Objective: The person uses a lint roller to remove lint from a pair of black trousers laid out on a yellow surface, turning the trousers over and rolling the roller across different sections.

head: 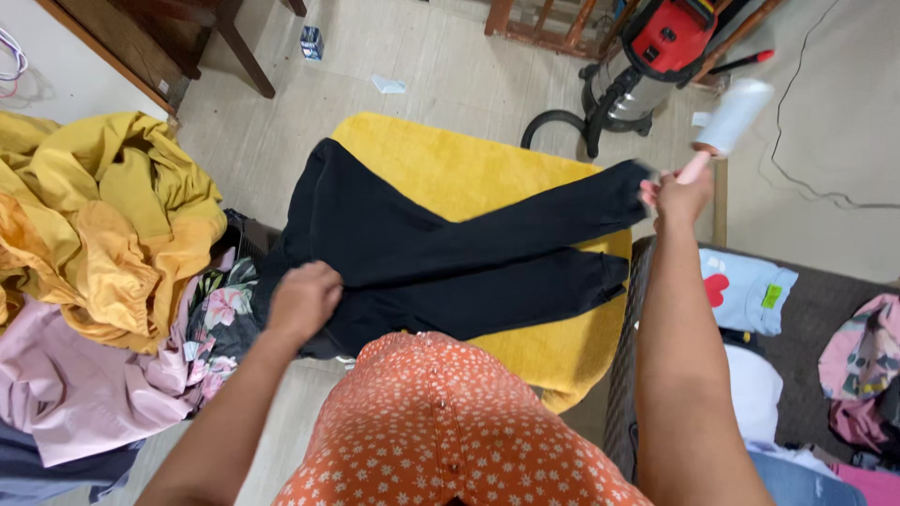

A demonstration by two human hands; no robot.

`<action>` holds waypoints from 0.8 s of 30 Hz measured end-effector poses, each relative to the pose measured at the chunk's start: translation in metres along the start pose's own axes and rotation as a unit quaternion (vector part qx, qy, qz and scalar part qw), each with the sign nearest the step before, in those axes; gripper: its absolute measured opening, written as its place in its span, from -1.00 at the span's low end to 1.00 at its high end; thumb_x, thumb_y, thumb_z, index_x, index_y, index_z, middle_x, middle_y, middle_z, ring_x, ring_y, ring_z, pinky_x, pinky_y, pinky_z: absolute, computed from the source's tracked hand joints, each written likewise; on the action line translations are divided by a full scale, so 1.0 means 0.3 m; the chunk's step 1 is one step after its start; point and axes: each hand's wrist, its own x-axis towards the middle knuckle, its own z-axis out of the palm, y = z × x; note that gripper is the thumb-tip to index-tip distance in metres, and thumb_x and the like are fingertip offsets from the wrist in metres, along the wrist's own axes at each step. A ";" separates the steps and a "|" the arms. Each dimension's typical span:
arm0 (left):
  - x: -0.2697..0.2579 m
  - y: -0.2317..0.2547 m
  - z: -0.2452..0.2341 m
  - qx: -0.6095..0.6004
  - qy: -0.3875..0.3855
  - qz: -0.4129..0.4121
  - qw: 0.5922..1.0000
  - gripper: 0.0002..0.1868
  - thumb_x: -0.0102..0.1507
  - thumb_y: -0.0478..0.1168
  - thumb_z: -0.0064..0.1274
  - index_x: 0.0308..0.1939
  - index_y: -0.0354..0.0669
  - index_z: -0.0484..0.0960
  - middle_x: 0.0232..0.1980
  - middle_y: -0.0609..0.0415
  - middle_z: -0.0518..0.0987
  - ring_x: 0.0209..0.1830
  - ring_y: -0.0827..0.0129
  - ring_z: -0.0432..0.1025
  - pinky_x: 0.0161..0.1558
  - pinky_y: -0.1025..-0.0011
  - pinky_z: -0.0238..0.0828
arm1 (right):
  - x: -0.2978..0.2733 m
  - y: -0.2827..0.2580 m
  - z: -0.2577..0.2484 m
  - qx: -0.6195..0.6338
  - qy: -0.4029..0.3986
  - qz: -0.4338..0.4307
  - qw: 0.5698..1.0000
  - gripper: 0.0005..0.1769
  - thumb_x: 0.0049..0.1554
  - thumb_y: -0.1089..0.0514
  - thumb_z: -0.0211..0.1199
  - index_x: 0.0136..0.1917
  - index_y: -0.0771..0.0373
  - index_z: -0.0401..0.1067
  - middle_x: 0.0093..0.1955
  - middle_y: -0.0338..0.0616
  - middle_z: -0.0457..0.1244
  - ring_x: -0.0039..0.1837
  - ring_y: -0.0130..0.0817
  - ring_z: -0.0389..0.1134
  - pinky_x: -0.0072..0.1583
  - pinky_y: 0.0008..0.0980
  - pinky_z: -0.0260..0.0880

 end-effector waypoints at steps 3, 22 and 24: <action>-0.017 0.063 0.067 0.024 -0.028 0.030 0.999 -0.80 0.07 -0.25 0.24 -0.21 -0.09 0.72 -0.09 0.08 0.58 0.03 0.17 0.45 0.08 0.16 0.32 | -0.166 0.021 0.038 -0.033 -0.034 -0.041 0.998 -0.87 0.27 0.36 0.09 0.10 0.30 0.25 -0.14 -0.02 0.31 -0.24 -0.24 0.32 -0.31 -0.25 0.24; 0.041 -0.006 0.218 0.001 -0.111 0.046 0.993 -0.84 0.12 -0.35 0.13 -0.26 -0.09 0.76 -0.19 0.07 0.56 -0.05 0.18 0.45 0.03 0.22 0.39 | -0.773 0.177 0.111 -0.338 -0.044 -0.039 0.939 -0.65 0.40 -0.03 -0.16 0.21 0.15 0.36 -0.15 0.22 0.36 -0.13 0.19 0.39 -0.13 0.13 0.33; 0.038 -0.009 0.219 -0.010 -0.111 0.032 0.993 -0.83 0.13 -0.36 0.13 -0.26 -0.08 0.77 -0.18 0.09 0.56 -0.04 0.19 0.45 0.05 0.22 0.38 | -0.811 0.173 0.153 -0.366 -0.086 -0.008 0.927 -0.67 0.47 -0.03 -0.15 0.22 0.16 0.35 -0.14 0.25 0.36 -0.12 0.15 0.42 -0.07 0.10 0.37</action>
